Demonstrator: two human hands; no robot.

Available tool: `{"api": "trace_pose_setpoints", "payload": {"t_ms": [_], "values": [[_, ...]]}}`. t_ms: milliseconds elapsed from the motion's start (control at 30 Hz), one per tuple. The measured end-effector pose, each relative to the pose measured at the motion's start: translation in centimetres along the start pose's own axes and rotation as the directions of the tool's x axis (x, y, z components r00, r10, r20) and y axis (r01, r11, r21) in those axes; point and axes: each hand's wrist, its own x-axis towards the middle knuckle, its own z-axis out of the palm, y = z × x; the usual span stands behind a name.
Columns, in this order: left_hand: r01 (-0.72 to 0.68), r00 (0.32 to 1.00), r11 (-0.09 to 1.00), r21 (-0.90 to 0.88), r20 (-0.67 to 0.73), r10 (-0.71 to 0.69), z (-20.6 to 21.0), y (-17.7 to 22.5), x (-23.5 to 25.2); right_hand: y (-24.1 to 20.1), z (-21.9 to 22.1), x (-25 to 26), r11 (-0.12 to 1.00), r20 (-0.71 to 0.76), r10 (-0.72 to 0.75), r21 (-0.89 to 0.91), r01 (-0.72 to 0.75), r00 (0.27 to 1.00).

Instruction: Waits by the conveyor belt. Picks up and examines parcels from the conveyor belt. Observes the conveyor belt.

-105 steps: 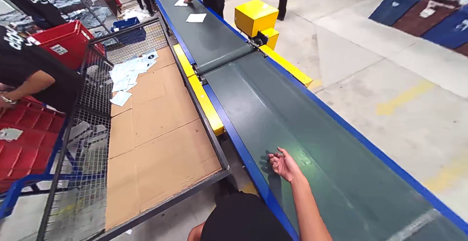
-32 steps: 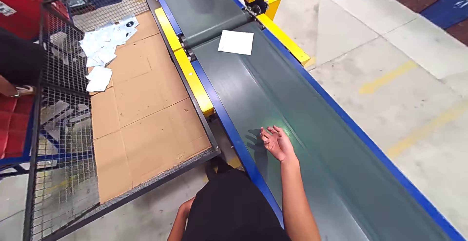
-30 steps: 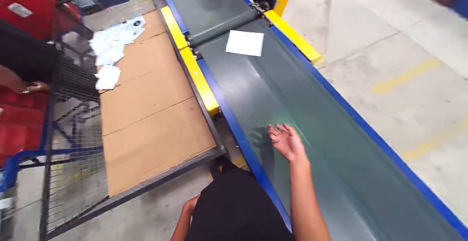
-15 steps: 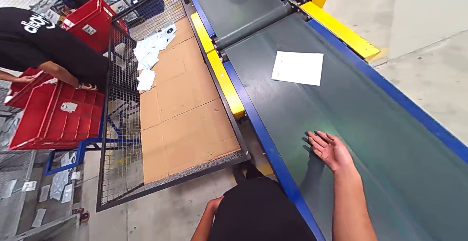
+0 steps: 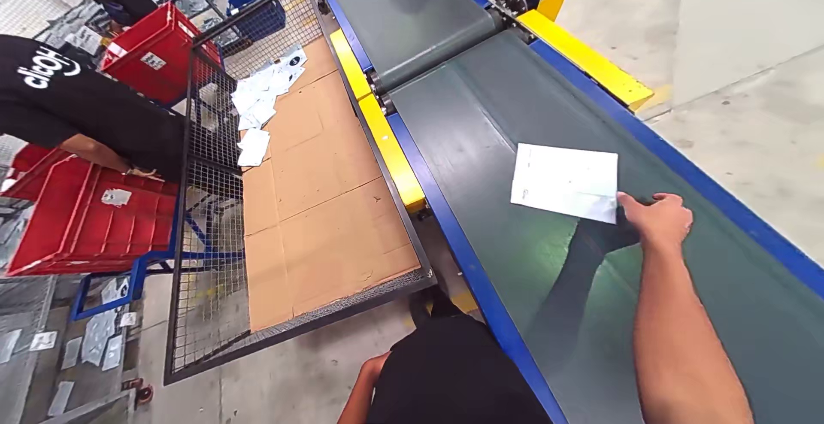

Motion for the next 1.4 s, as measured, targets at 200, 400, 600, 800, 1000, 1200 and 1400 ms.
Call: {"api": "trace_pose_setpoints", "payload": {"t_ms": [200, 400, 600, 800, 1000, 1200, 1400], "values": [[0.025, 0.999, 1.0, 0.019, -0.044, -0.024, -0.1, -0.6, -0.1, -1.7, 2.8, -0.9, 0.992, -0.001, -0.015, -0.124, 0.015, 1.0], [0.063, 0.996, 0.997, -0.052, -0.063, -0.066, -0.1, -0.6, 0.2, -5.4, 7.5, -5.4, 0.97, 0.158, -0.112, -0.195, 0.142, 0.981], [0.093, 0.986, 0.994, -0.058, -0.136, -0.1, 0.2, 0.1, 0.0, -8.9, 12.1, -12.0, 0.911, 0.444, -0.249, -0.195, 0.364, 0.861], [0.036, 0.992, 0.997, -0.064, -0.119, -0.044, 0.4, 0.5, -1.3, -10.2, 14.6, -18.6, 0.861, 0.396, -0.507, 0.198, 0.468, 0.766], [-0.003, 0.996, 0.999, 0.047, -0.094, 0.007, -0.3, -1.0, -1.0, -13.4, 8.6, -20.9, 0.693, 0.294, -0.549, 0.683, 0.229, 0.783], [-0.048, 0.999, 0.995, -0.089, 0.019, 0.049, -1.5, -5.2, 1.7, -11.5, 1.3, -19.5, 0.396, 0.105, -0.399, 0.916, 0.068, 0.911], [-0.046, 0.997, 0.997, -0.054, 0.062, 0.049, -2.2, -7.8, 3.5, -1.8, 3.8, -17.7, 0.613, 0.174, -0.044, 0.782, -0.111, 0.984]]}}
